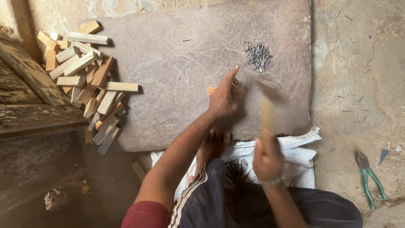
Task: The person repeatedly picks up small wooden blocks and nails, then uses a hammer to drive the nails into the blocks. The finished blocks are placed aside.
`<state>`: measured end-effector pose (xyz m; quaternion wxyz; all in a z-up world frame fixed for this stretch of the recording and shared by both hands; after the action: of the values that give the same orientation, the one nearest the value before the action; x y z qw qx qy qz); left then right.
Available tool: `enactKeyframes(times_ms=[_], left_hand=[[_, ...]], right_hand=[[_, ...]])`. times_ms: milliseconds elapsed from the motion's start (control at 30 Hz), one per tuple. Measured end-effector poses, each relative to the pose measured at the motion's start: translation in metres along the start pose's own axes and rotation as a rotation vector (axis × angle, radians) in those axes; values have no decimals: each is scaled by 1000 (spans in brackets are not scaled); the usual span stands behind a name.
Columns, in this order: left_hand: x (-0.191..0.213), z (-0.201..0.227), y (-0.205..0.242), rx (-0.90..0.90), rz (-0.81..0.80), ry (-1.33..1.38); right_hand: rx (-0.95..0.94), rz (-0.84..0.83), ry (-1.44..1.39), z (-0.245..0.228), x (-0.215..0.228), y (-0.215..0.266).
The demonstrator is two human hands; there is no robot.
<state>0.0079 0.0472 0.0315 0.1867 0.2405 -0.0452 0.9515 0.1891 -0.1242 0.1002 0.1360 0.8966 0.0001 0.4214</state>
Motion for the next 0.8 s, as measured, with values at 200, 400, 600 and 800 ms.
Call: enactKeyframes(times_ms=[200,400,600,800], left_hand=[[-9,-5,3,21,-1,12],[24,20,-16,34,-138,-537],[37,-13,-10,458,-163,-28],[-83,119,-118,624,-445,641]], right_hand=[[141,-51,-17,-4,3,5],[164,49,-287,31,24,45],[-407,-182,-1097,77,-17,77],[-362,-215,-1236,85,-12,64]])
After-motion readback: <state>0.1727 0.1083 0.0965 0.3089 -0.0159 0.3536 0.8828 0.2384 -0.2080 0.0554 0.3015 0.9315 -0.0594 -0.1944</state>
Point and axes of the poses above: each hand's wrist, its own y-axis away from the middle knuckle, its own x-axis out of the back of the hand, z = x × y, the point moved 4 cm from there along -y, towards the middle knuckle, and after that the axes turned 10 degrees about -z, right-handed, at the moved point
